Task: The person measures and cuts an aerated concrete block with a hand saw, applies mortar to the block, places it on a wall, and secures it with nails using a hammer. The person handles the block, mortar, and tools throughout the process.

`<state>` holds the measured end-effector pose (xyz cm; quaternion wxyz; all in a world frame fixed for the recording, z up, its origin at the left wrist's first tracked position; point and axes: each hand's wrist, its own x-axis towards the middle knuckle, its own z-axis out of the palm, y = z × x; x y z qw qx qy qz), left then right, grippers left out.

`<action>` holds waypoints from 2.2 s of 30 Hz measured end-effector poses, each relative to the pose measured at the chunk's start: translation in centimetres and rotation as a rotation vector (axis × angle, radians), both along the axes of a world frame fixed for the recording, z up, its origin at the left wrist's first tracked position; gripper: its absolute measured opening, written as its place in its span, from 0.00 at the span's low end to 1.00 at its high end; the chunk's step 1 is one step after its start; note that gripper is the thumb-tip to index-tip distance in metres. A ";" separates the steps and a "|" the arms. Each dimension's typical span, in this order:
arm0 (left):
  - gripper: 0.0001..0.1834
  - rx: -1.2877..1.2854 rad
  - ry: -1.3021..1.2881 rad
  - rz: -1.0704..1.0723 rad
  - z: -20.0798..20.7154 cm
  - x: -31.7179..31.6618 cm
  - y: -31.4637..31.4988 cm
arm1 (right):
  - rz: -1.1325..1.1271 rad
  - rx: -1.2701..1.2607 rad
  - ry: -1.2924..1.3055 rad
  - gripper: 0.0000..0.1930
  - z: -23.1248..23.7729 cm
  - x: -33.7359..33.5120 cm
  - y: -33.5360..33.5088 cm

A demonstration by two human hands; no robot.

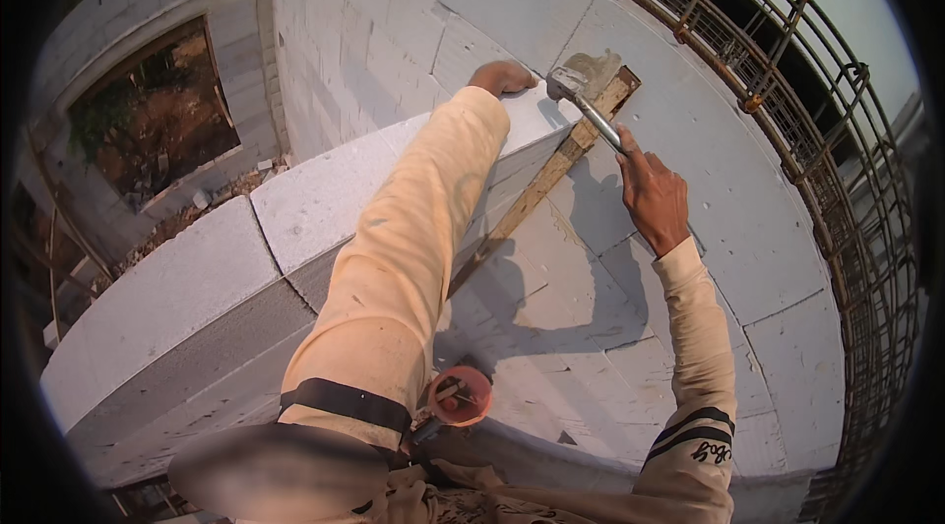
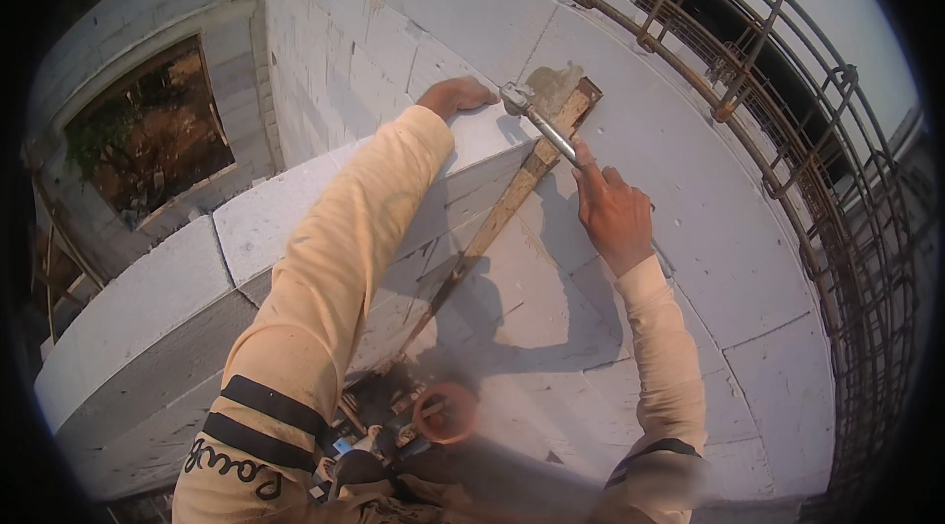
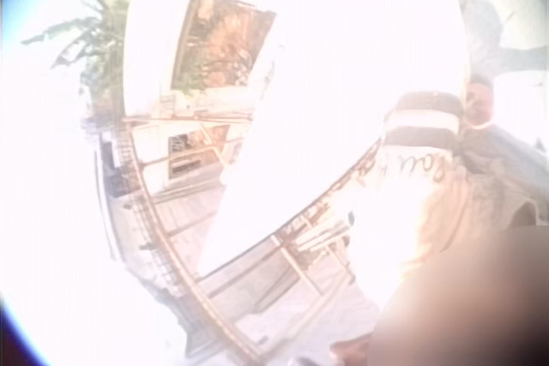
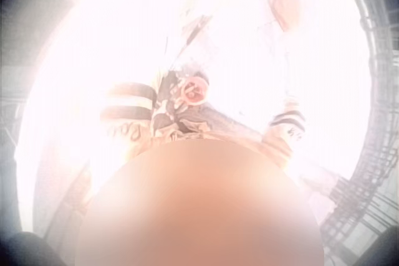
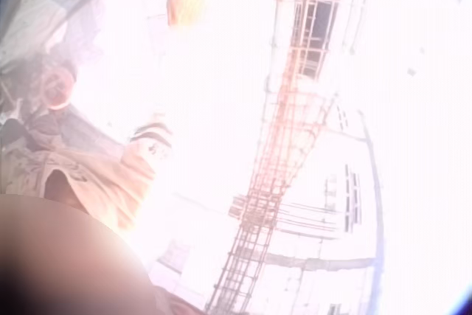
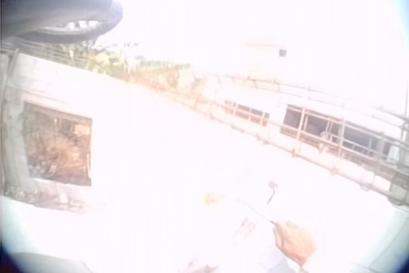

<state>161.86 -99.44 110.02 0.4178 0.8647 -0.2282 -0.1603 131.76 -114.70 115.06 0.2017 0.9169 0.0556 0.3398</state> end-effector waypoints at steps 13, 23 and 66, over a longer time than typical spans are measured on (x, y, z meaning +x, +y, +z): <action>0.28 0.000 -0.001 0.031 0.5 -0.5 0.3 | -0.039 0.065 0.036 0.27 -0.3 0.0 0.2; 0.29 0.039 0.022 0.049 0.9 -1.6 0.9 | 0.065 0.147 -0.032 0.30 -1.8 1.0 -1.1; 0.31 0.039 -0.047 0.039 0.6 -0.9 0.5 | 0.106 0.321 -0.174 0.26 -2.6 2.8 -2.0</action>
